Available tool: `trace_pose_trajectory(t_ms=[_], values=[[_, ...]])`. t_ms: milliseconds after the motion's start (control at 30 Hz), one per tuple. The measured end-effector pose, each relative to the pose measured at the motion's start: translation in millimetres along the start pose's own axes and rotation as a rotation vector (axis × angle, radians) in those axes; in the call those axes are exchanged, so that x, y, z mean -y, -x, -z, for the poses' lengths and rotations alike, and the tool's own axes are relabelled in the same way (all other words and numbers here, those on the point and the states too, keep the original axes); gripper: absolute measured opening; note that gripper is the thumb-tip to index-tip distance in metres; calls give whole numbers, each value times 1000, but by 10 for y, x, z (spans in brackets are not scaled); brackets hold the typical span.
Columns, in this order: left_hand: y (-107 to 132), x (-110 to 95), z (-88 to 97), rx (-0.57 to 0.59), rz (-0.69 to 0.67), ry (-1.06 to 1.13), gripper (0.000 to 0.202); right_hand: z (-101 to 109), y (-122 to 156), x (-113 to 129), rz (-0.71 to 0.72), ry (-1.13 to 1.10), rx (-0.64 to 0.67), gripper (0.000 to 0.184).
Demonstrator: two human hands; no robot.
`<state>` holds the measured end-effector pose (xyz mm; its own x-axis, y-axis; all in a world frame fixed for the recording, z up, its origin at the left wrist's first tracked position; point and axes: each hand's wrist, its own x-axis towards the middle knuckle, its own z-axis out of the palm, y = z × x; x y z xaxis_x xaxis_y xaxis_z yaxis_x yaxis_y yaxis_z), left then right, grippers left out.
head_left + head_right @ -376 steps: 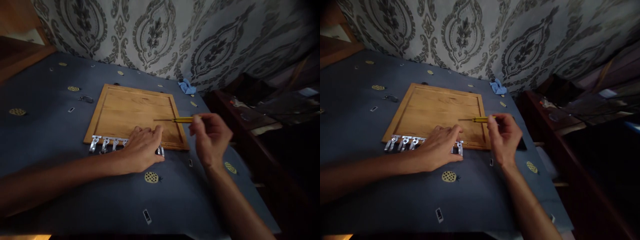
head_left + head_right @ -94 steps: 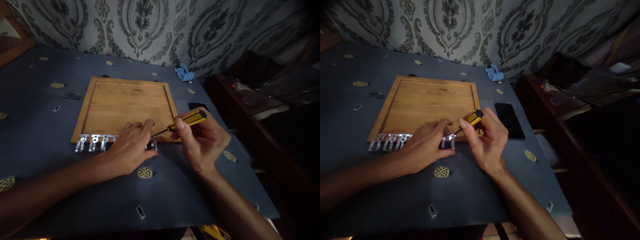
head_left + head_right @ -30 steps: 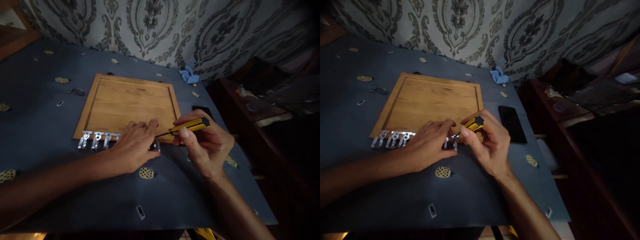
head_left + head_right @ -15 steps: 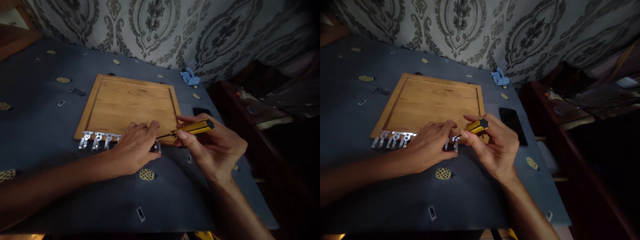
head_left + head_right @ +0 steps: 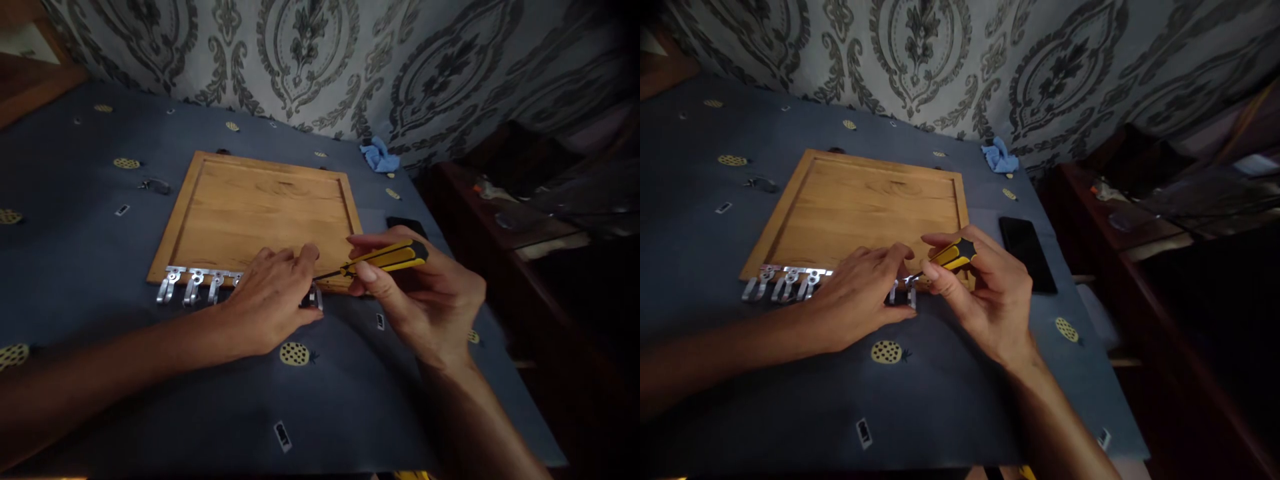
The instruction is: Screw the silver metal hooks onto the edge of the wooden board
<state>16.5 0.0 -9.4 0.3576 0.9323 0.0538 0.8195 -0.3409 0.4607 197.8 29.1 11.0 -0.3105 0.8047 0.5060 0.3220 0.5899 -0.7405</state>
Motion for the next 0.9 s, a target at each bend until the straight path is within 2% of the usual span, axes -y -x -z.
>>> trace_pose_trajectory(t_ms=[133, 267, 400, 667, 900], values=[[-5, 1, 1, 7, 1, -8, 54, -23, 4, 15, -35, -54, -12, 17], [0, 11, -16, -6, -11, -17, 53, -41, 4, 28, -62, -106, -77, 19], [1, 16, -25, -6, -14, -17, 53, -46, 8, 26, -43, -39, -109, 7], [-7, -4, 4, 28, -2, -12, 52, -80, 57, -18, -16, 6, -155, 9], [3, 12, -13, -3, -19, -27, 51, -96, 73, -54, 71, 54, -177, 11]])
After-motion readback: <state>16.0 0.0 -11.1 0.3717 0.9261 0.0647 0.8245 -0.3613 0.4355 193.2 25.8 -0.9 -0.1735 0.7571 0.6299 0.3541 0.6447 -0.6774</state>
